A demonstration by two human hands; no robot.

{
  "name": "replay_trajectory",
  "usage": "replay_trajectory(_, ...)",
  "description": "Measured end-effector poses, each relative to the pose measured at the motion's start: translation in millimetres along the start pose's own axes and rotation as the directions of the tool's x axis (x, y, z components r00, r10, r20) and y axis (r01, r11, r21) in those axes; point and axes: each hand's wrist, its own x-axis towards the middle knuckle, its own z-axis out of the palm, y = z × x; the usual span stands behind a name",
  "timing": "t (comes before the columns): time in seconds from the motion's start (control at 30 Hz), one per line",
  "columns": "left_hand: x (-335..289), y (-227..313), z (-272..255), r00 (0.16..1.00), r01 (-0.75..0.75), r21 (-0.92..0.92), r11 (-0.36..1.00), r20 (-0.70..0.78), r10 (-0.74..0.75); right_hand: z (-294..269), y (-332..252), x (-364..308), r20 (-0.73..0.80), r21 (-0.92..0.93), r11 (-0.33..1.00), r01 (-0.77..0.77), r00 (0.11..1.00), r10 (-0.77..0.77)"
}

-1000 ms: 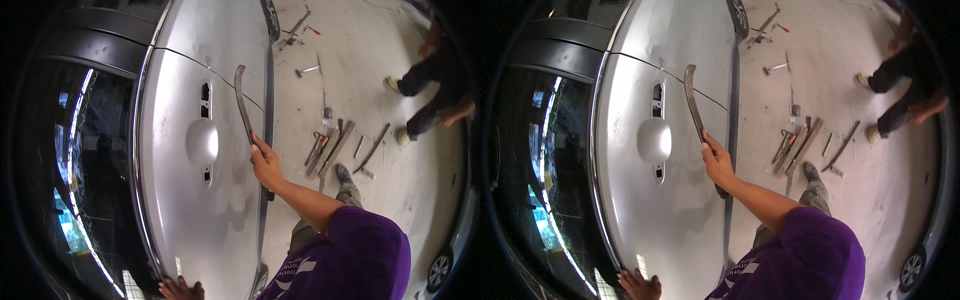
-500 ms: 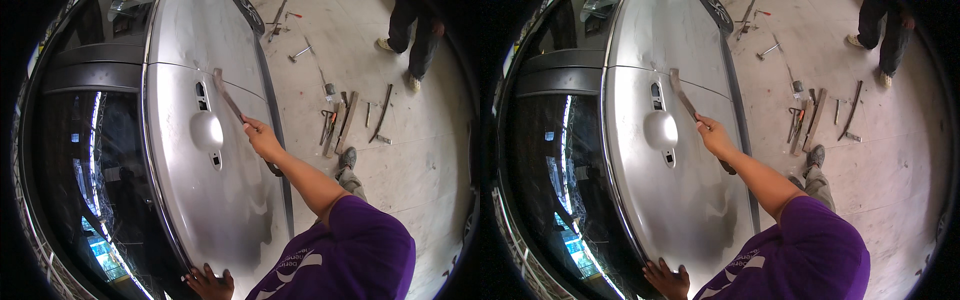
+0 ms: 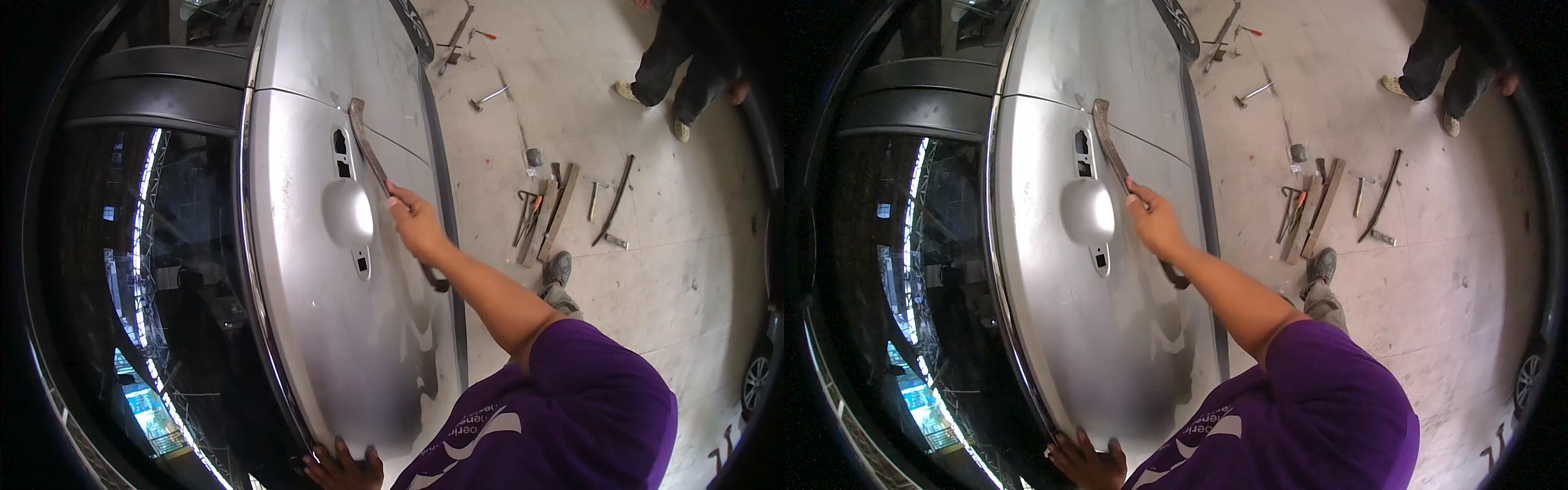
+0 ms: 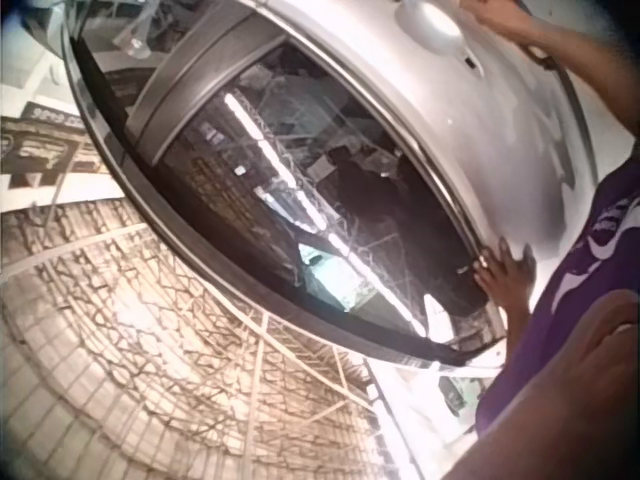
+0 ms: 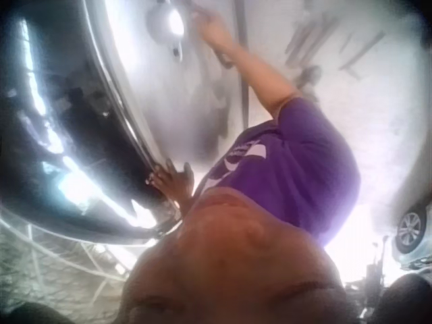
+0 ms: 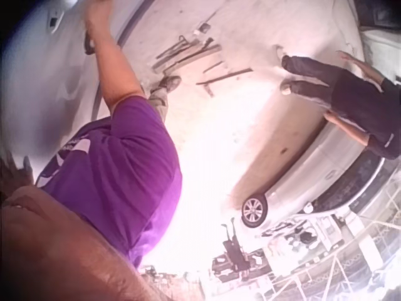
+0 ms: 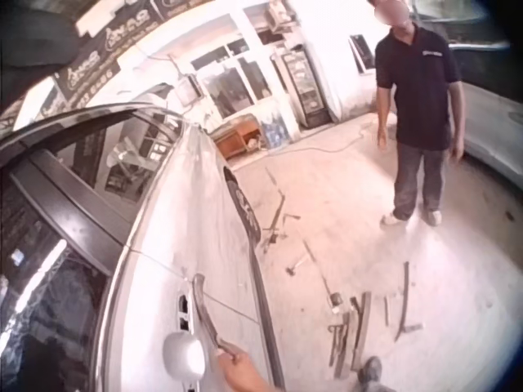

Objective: The person repairs a dent in the side panel of a silver car using a metal pry bar and a small hammer to work the metal from the inside and outside of the door panel.

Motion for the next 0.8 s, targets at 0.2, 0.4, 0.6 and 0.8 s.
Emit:
replay_trajectory(0.2, 2, -2, 1, 0.997, -0.033, -0.002, 0.999, -0.076, 0.033, 9, -3, 8, -0.2, 0.076, 0.991, 0.114, 0.975, -0.096)
replay_trajectory(0.4, 1, -2, 0, 0.999, -0.014, 0.028, 1.0, -0.031, 0.015, 4, -23, 10, -0.066, 0.21, 0.977, -0.021, 0.997, 0.036)
replay_trajectory(0.6, -4, -2, 6, 1.0, -0.002, 0.061, 0.998, 0.019, 0.001, 11, -8, 16, 0.038, 0.026, 0.997, -0.069, 0.997, 0.068)
replay_trajectory(0.8, -9, -2, 12, 0.998, 0.007, 0.056, 0.998, 0.061, -0.011, 11, -1, 19, -0.179, 0.203, 0.969, 0.139, 0.978, -0.103)
